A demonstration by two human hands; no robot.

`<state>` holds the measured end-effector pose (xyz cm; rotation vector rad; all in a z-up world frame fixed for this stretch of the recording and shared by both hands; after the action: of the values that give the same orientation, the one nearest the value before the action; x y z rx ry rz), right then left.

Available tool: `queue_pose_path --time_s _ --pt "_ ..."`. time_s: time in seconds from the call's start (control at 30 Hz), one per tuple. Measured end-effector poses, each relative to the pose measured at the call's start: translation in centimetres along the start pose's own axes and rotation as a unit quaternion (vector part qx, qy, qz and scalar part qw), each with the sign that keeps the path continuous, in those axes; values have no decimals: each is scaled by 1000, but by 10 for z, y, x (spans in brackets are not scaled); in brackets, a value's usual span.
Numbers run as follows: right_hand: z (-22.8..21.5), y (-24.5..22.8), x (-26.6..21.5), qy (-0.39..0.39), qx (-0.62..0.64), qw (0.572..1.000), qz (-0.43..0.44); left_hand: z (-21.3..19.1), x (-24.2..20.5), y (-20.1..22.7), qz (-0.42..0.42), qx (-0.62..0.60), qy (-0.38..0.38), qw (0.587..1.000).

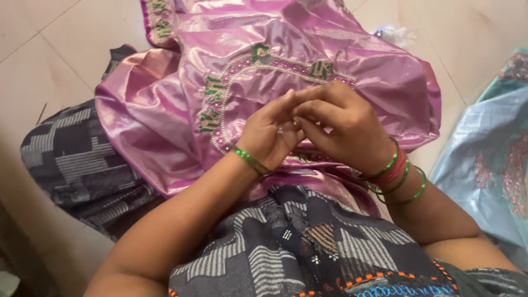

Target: Applying decorative beads to the neckline of a pink garment using glue.

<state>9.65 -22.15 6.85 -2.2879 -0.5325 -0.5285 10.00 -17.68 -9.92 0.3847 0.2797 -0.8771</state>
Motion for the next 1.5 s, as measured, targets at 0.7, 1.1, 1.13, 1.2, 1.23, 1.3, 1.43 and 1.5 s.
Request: queue_pose_path --time_s 0.7,1.1,1.13,1.2,1.23,1.3,1.43,1.5 --pt "-22 96 -74 48 -38 984 167 -36 -11 -11 -57 253 157 953" --pt "-31 196 -96 76 -11 954 290 -32 -14 -14 -76 212 150 963" --pt "-30 195 -95 76 -10 954 289 -32 -14 -13 -75 212 150 963" --pt "-30 190 -92 68 -27 963 259 -33 -14 -14 -77 218 160 959" --pt "-31 187 -90 68 -27 963 259 -31 -15 -13 -78 219 160 960" --pt "-31 183 -86 62 -31 963 262 -31 -15 -9 -79 215 173 958" --pt "-32 181 -86 50 -41 962 266 -29 -15 -3 -72 214 173 959" --pt "-35 181 -87 62 -16 962 266 -27 -15 -1 -66 216 168 960"
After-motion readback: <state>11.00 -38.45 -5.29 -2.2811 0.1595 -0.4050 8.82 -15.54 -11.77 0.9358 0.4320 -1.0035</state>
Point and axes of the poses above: each hand's wrist, its own x-axis towards the middle knuckle, its own z-axis out of the palm, y = z × x, the point moved 10 cm from there along x, towards the middle knuckle, and after that the axes turned 14 degrees about y, right-handed, at the moved point
